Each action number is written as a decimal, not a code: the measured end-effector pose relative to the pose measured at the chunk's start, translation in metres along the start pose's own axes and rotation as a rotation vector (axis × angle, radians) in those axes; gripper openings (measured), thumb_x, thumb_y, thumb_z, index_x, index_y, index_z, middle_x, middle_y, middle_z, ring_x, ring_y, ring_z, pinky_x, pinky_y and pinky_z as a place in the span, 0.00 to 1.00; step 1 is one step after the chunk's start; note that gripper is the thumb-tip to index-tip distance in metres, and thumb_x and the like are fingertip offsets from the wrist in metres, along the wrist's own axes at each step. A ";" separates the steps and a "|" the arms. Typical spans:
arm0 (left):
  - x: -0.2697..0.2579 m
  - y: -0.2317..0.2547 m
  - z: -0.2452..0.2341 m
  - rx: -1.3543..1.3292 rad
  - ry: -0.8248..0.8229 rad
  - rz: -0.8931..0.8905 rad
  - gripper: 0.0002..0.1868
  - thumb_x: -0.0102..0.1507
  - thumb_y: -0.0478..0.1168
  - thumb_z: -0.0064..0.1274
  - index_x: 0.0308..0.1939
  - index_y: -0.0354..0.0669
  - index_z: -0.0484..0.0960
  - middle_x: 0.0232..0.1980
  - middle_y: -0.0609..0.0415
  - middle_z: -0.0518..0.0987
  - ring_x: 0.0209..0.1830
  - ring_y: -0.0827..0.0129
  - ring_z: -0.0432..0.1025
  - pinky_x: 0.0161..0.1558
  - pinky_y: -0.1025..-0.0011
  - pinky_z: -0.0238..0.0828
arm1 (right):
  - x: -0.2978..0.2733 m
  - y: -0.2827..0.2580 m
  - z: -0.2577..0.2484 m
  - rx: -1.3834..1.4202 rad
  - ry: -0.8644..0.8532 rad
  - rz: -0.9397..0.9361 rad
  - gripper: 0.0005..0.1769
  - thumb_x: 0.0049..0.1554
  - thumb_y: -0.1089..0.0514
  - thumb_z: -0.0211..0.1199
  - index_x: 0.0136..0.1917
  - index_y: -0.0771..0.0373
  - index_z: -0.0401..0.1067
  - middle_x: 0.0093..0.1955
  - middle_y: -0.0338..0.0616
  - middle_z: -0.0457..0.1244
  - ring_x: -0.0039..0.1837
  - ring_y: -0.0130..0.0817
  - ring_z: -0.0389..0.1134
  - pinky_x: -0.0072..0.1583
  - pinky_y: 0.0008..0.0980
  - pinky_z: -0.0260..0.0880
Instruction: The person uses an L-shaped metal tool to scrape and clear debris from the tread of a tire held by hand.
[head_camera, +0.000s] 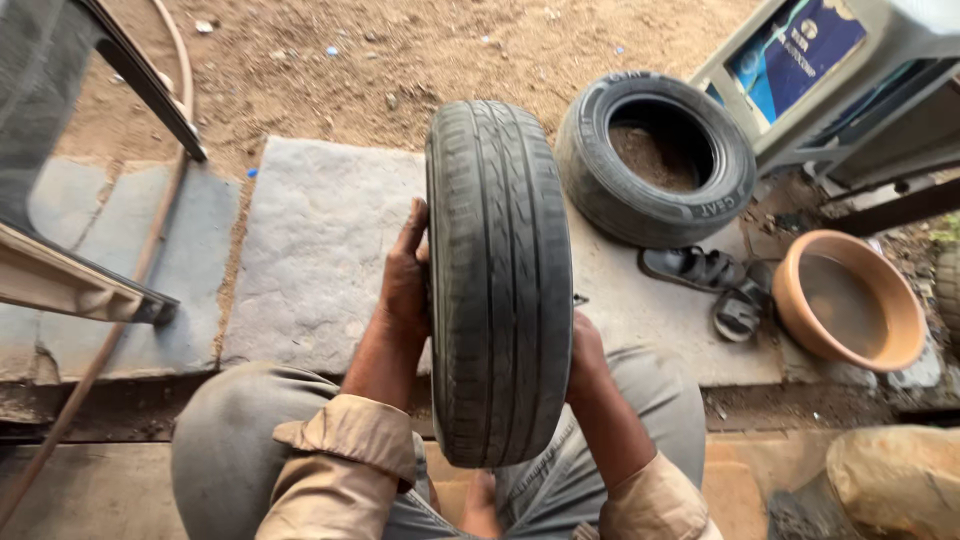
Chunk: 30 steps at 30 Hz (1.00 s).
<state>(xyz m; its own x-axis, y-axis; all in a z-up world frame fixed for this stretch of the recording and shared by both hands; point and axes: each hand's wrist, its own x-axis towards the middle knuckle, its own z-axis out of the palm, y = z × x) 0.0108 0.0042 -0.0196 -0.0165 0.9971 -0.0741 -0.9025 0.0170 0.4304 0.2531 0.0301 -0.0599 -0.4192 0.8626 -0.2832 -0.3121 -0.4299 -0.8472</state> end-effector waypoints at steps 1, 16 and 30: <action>-0.002 0.000 0.003 -0.007 0.005 -0.031 0.34 0.70 0.65 0.45 0.61 0.39 0.80 0.44 0.47 0.85 0.35 0.65 0.80 0.36 0.69 0.80 | 0.000 -0.001 -0.004 0.020 0.006 0.022 0.16 0.61 0.58 0.56 0.54 0.74 0.76 0.45 0.52 0.71 0.40 0.37 0.71 0.40 0.35 0.73; 0.001 0.003 0.020 0.046 0.133 0.017 0.36 0.66 0.64 0.49 0.63 0.37 0.79 0.47 0.44 0.85 0.40 0.64 0.81 0.42 0.65 0.82 | -0.018 -0.055 0.002 -0.425 0.298 -0.537 0.18 0.71 0.56 0.47 0.60 0.69 0.73 0.49 0.49 0.69 0.48 0.35 0.69 0.54 0.35 0.76; 0.004 0.005 0.017 0.035 0.069 0.093 0.37 0.67 0.64 0.48 0.66 0.35 0.75 0.51 0.43 0.84 0.45 0.63 0.81 0.45 0.65 0.82 | -0.108 -0.062 0.050 -0.463 -0.041 -0.975 0.11 0.66 0.71 0.51 0.58 0.70 0.72 0.52 0.53 0.69 0.51 0.36 0.73 0.53 0.33 0.79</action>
<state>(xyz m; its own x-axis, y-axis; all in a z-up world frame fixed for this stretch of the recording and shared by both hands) 0.0131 0.0091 -0.0024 -0.1298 0.9871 -0.0933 -0.8801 -0.0714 0.4694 0.2754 -0.0502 0.0454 -0.1956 0.7655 0.6130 -0.1781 0.5869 -0.7898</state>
